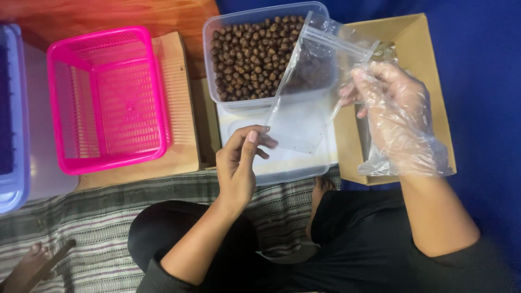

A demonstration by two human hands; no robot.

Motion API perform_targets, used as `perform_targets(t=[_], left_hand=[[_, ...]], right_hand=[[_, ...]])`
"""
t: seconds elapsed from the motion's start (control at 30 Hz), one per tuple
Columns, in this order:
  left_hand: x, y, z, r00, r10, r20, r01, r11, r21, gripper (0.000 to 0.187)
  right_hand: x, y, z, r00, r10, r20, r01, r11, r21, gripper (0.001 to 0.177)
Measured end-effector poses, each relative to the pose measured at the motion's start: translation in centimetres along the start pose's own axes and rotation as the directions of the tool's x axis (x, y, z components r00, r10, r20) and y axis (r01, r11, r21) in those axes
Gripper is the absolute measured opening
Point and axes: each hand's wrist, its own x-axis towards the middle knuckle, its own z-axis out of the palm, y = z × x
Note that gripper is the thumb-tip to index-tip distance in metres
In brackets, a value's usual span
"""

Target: Packaging small round food items into small plastic bags by hand

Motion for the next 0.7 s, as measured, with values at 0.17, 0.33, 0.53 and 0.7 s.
perform_targets(t=[0.17,0.33,0.53,0.7], left_hand=[[0.3,1.0,-1.9,0.991,0.108,0.081,-0.135,0.836,0.531,0.041],[0.6,3.8,-1.6,0.977,-0.193,0.094,0.142,0.909,0.392,0.103],[1.3,4.3,-2.1,0.976,-0.172,0.13,0.114,0.922,0.37,0.107],[1.2,4.2,-2.1,0.934,-0.201,0.295,0.099,0.941,0.325,0.115]], right_hand=[[-1.1,-2.6,1.9,0.96,0.031,0.279,0.074,0.931,-0.358,0.016],[-2.9,-1.5,6.0,0.922,0.044,0.385,0.073,0.955,-0.286,0.007],[-2.7,-2.6,6.0,0.674,0.342,0.655,0.043,0.867,-0.497,0.01],[-2.2,-3.6,5.4,0.525,0.454,0.72,0.016,0.84,-0.542,0.036]])
